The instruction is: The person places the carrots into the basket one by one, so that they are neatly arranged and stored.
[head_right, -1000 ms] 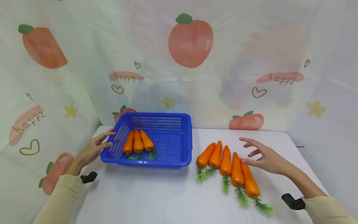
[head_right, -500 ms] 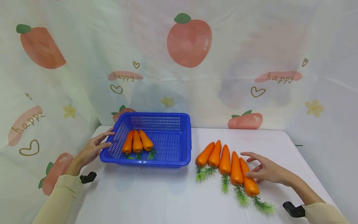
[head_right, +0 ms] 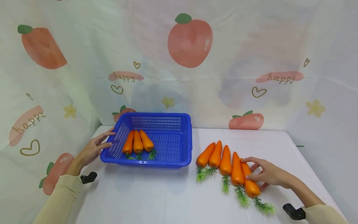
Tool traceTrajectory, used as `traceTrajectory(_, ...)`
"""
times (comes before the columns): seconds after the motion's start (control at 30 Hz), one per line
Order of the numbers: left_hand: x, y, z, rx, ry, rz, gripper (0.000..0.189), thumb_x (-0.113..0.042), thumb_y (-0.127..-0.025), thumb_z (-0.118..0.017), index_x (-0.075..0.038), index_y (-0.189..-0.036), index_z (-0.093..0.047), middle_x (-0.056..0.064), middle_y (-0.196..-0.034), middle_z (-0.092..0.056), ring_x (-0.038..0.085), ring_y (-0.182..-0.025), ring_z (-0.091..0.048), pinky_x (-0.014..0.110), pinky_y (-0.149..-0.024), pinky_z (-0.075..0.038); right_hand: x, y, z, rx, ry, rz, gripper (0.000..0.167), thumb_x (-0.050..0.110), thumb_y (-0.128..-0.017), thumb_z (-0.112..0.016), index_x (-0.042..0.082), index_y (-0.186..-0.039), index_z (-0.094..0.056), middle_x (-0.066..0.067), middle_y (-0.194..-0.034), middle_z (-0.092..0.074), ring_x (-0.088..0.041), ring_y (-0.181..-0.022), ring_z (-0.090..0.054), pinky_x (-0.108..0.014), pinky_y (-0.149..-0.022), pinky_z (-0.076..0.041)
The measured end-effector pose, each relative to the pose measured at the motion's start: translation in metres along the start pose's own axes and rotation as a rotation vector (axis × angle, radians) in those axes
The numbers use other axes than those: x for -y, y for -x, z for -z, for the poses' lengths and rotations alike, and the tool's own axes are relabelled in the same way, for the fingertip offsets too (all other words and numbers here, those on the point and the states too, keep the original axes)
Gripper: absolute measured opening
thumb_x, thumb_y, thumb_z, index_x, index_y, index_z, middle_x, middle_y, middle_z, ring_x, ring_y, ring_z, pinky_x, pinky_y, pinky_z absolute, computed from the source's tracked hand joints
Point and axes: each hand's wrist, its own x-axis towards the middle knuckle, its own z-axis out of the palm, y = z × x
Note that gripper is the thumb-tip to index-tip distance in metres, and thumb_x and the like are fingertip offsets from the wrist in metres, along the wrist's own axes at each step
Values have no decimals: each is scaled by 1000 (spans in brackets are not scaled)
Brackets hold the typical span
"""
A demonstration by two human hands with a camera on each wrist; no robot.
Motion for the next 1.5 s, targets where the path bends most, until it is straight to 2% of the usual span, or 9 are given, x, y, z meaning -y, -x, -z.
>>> traceTrajectory(0.47,-3,0,0,-12,-22,1,53,-16,-104,-60,-7,-154,-43,-2,-173,-12,45,-154,-18,46,-94,-58,8,1,-5,-12,-55,-17,69,19,-97,-71,-1,-153,-35,-25,-120,-55,-33,-80,-67,-50,-63,-63)
traceTrajectory(1.1,-2,-1,0,-22,-53,-4,52,-17,-104,-60,-7,-152,-45,-1,-173,-14,46,-154,-16,50,-95,-56,13,-4,-6,-40,-35,-44,70,17,-94,-74,-4,-150,-39,-26,-118,-58,-31,-80,-67,-48,-65,-63)
traceTrajectory(1.3,0,1,-1,-10,-45,-8,53,-17,-104,-60,-5,-153,-43,0,-173,-12,47,-154,-15,53,-95,-56,14,-3,-1,6,-31,0,66,13,-95,-72,-3,-150,-40,-26,-118,-56,-32,-80,-66,-48,-63,-63)
traceTrajectory(1.5,0,1,-2,-13,-46,-7,53,-17,-104,-60,-6,-153,-43,0,-173,-12,46,-154,-15,53,-96,-55,22,1,13,19,-1,75,66,10,-96,-71,-3,-151,-37,-33,-126,-52,-34,-86,-67,-47,-63,-63)
